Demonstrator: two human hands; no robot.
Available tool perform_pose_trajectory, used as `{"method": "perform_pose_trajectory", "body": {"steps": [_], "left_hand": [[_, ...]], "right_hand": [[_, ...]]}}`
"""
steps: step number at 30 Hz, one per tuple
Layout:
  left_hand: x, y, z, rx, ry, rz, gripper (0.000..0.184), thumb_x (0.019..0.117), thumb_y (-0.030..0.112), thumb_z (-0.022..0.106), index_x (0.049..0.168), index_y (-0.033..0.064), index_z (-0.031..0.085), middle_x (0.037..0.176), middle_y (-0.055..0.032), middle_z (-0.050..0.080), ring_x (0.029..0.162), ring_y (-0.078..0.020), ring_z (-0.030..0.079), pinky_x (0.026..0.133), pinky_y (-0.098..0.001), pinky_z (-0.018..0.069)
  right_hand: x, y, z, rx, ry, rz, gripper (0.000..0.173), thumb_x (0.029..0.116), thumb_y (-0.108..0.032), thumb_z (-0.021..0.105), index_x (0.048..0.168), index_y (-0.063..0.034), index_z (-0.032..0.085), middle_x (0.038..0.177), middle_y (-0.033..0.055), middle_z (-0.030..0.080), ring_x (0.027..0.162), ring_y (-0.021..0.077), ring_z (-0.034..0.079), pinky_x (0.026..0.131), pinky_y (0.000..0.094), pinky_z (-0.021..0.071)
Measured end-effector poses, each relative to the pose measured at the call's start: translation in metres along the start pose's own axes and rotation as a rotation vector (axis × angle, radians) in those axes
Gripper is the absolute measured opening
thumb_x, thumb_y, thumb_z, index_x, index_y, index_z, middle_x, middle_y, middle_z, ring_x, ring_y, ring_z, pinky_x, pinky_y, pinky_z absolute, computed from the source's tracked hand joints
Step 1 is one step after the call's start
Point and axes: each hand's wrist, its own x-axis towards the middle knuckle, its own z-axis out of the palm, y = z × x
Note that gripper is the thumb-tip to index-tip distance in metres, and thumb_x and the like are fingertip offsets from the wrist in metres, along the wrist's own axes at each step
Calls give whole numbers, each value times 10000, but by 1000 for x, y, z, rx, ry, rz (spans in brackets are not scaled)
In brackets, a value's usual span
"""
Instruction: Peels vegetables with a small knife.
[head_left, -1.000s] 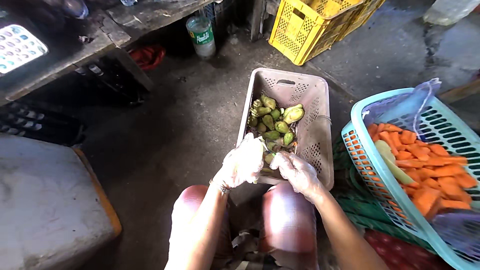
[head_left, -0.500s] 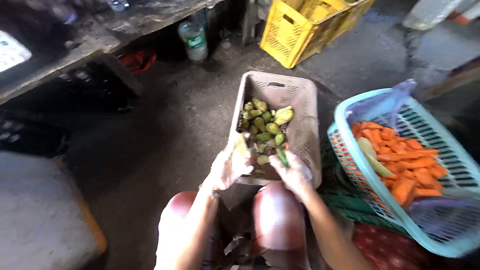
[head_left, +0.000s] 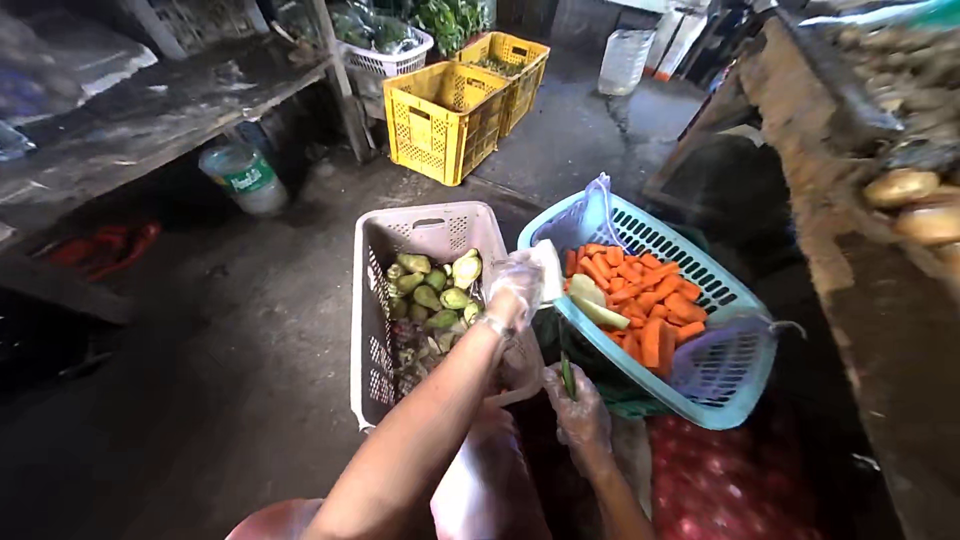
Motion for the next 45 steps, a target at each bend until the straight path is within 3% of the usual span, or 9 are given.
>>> {"method": "perform_pose_trajectory", "body": {"steps": [4, 11, 21, 26, 30, 32, 35, 40, 45], "left_hand": [[17, 7, 7, -276, -111, -88, 485, 1093, 430, 400, 1485, 147, 434, 1319, -148, 589, 1038, -273, 631, 842, -442, 534], [-19, -15, -63, -972, 36, 68, 506, 1056, 564, 307, 1285, 181, 543, 1236, -72, 635, 1174, -293, 623, 937, -521, 534], [-55, -37, -118, -921, 195, 344, 533, 1029, 591, 411, 1460, 278, 431, 1357, -63, 553, 1186, -334, 597, 917, -600, 515], [-78, -56, -155, -618, 203, 442, 743, 988, 744, 238, 1590, 309, 266, 1569, -26, 453, 1331, -280, 545, 909, -508, 543], [-96, -48, -164, -773, 282, 310, 874, 957, 796, 211, 1602, 229, 47, 1568, -143, 410, 1257, -359, 600, 895, -552, 570], [-99, -44, -175, -837, 273, 362, 695, 1042, 645, 291, 1567, 206, 171, 1485, -125, 488, 1215, -327, 628, 927, -534, 570], [-103, -33, -198, -752, 183, 425, 511, 1100, 488, 232, 1435, 200, 489, 1280, -35, 675, 1082, -229, 693, 918, -473, 579], [-105, -35, -207, -324, 148, 275, 482, 1112, 354, 176, 1430, 134, 463, 1242, -56, 696, 900, -191, 732, 733, -347, 622], [-96, -63, -186, -457, 116, 153, 434, 1110, 342, 230, 1396, 150, 495, 1159, -57, 723, 819, -173, 725, 669, -317, 607]], "right_hand": [[3, 9, -8, 22, 86, -94, 324, 987, -319, 630, 1154, -50, 698, 843, 57, 661, 677, 136, 589, 633, 387, 515], [0, -38, 38, 129, 144, -796, 328, 877, -254, 772, 1052, 23, 745, 968, 126, 752, 906, 95, 716, 842, 236, 587], [-25, -87, 109, 50, -61, -1056, 218, 754, -76, 738, 947, 24, 759, 944, 192, 750, 840, 268, 744, 749, 372, 616], [-53, -76, 133, 114, -202, -1197, 191, 720, -87, 753, 874, 22, 723, 891, 176, 741, 744, 240, 733, 661, 335, 611], [-69, -66, 122, 40, -515, -1043, 205, 767, -25, 770, 966, 21, 749, 962, 180, 743, 831, 283, 741, 731, 414, 618], [-65, -63, 101, 5, -620, -951, 240, 815, -47, 769, 1052, -14, 766, 1029, 145, 759, 924, 236, 744, 842, 382, 605], [-23, -73, 34, -193, -255, -767, 228, 865, -148, 747, 1064, -41, 776, 1034, 144, 762, 961, 281, 739, 859, 495, 603], [100, -80, -101, -776, -90, -87, 472, 950, -329, 742, 1327, -64, 639, 1255, 257, 658, 1197, 456, 610, 1000, 688, 443], [145, -36, -102, -1052, -262, 6, 437, 960, -356, 706, 1345, -161, 640, 1288, 205, 667, 1240, 425, 605, 1001, 691, 441]]}}
